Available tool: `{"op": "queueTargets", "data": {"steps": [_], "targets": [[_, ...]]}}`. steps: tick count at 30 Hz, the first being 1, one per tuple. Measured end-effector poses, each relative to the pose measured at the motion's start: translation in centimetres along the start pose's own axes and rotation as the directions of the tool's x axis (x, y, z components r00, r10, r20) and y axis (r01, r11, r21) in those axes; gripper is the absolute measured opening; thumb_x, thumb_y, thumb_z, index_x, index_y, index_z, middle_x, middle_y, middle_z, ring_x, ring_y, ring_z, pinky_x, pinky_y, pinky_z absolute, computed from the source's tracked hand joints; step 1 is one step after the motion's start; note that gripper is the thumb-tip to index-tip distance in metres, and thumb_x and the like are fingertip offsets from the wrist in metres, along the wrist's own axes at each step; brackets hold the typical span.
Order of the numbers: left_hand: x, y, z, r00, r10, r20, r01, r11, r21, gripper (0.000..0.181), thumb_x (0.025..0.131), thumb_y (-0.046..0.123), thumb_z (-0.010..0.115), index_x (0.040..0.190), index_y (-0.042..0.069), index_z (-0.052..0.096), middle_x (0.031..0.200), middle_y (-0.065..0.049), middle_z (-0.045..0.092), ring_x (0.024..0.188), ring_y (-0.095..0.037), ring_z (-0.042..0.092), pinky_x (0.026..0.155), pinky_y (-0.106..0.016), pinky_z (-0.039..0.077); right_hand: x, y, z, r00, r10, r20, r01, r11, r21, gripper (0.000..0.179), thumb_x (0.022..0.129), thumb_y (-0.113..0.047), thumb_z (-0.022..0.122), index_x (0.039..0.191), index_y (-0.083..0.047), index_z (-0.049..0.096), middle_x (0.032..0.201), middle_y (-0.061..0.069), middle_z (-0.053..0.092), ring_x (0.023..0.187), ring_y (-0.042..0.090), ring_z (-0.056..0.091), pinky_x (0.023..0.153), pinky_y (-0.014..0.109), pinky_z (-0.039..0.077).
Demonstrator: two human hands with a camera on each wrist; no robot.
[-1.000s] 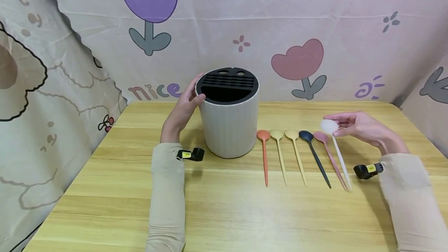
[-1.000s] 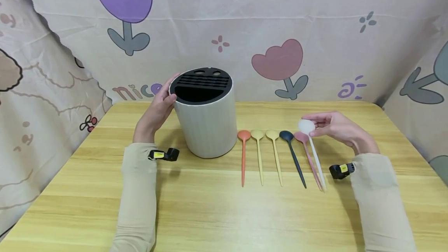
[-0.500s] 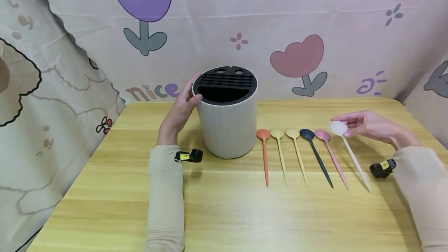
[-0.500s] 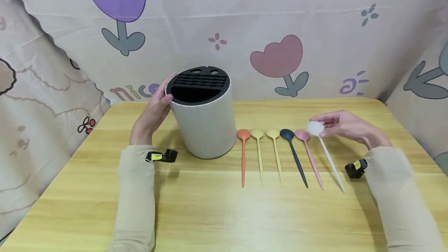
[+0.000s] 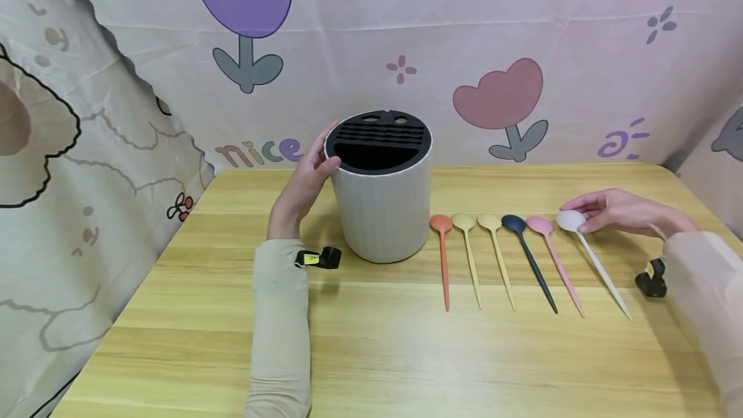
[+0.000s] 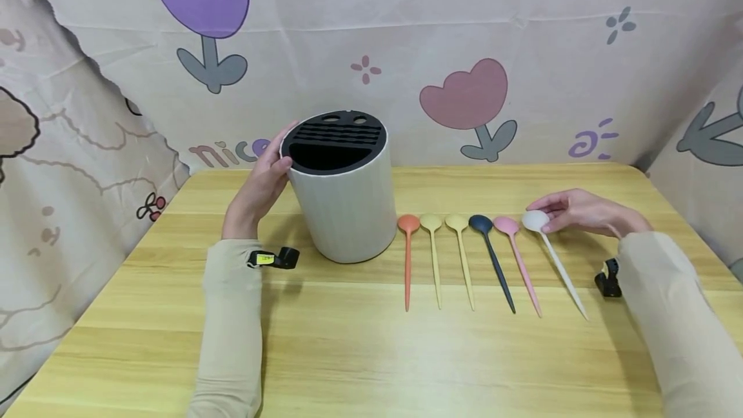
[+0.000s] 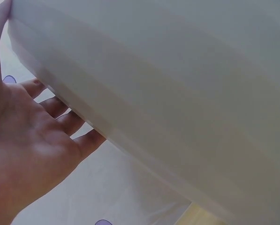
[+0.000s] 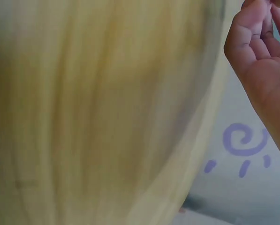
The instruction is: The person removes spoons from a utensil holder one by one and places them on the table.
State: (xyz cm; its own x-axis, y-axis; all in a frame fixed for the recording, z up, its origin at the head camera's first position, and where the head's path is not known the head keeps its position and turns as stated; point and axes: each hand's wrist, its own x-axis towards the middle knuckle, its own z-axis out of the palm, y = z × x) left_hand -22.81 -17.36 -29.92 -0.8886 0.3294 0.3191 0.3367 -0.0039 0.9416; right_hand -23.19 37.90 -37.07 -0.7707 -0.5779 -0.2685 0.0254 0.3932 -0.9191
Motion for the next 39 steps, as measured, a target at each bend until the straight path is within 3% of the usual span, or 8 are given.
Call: {"op": "queueTargets", "data": {"steps": [5,11,17,23,29,39], "targets": [[0.0,0.0,0.0,1.0,-0.002,-0.002,0.002,1.0,0.005,0.12,0.066,0.074,0.071,0.155,0.011,0.02,0.153,-0.011,0.029,0.137,-0.023,0.031,0.113,-0.044,0.024,0.2,0.2,-0.2,0.997,0.07,-0.044,-0.071,0.997,-0.028,0.039,0.085,0.009,0.064,0.12,-0.007,0.063,0.106,-0.008,0.067,0.096,0.006,0.062,0.082,0.021,0.051],[0.0,0.0,0.0,1.0,-0.001,-0.003,0.001,1.0,0.007,0.12,0.065,0.075,0.071,0.155,0.012,0.021,0.153,-0.011,0.029,0.137,-0.023,0.031,0.112,-0.044,0.025,0.5,-0.1,0.3,0.986,0.119,-0.113,-0.129,0.988,-0.083,0.045,0.084,0.003,0.069,0.127,0.006,0.057,0.106,-0.01,0.067,0.096,0.003,0.061,0.081,0.02,0.05],[-0.1,-0.1,-0.1,1.0,-0.012,-0.002,0.012,1.0,0.005,0.12,0.065,0.075,0.071,0.155,0.013,0.02,0.154,-0.011,0.028,0.138,-0.022,0.029,0.113,-0.044,0.023,0.8,-0.4,0.9,0.978,0.132,-0.162,-0.157,0.977,-0.147,0.056,0.082,0.0,0.072,0.13,0.015,0.048,0.11,0.001,0.067,0.094,0.002,0.059,0.081,0.019,0.05],[0.1,-0.2,-0.1,1.0,-0.003,0.002,0.003,1.0,0.011,0.123,0.065,0.075,0.071,0.155,0.008,0.018,0.153,-0.012,0.028,0.138,-0.023,0.029,0.113,-0.046,0.022,0.9,-0.5,1.4,0.967,0.12,-0.223,-0.169,0.962,-0.215,0.061,0.08,-0.005,0.076,0.13,0.016,0.048,0.116,0.015,0.064,0.092,0.0,0.058,0.079,0.019,0.049],[0.1,0.0,0.1,1.0,-0.008,-0.001,0.008,1.0,0.01,0.123,0.064,0.075,0.071,0.155,0.01,0.019,0.154,-0.011,0.027,0.138,-0.023,0.029,0.113,-0.046,0.022,0.9,-0.3,1.4,0.971,0.113,-0.212,-0.165,0.955,-0.248,0.063,0.082,-0.007,0.075,0.132,0.016,0.046,0.123,0.026,0.058,0.094,-0.003,0.056,0.08,0.018,0.048],[0.1,0.0,0.1,1.0,-0.015,-0.007,0.016,1.0,0.017,0.123,0.063,0.077,0.07,0.155,0.012,0.02,0.154,-0.01,0.027,0.137,-0.023,0.029,0.113,-0.047,0.023,-0.3,-0.4,0.4,0.971,0.104,-0.215,-0.177,0.919,-0.353,0.063,0.089,-0.018,0.07,0.139,0.011,0.042,0.138,0.021,0.05,0.101,-0.016,0.046,0.081,0.013,0.042]]}}
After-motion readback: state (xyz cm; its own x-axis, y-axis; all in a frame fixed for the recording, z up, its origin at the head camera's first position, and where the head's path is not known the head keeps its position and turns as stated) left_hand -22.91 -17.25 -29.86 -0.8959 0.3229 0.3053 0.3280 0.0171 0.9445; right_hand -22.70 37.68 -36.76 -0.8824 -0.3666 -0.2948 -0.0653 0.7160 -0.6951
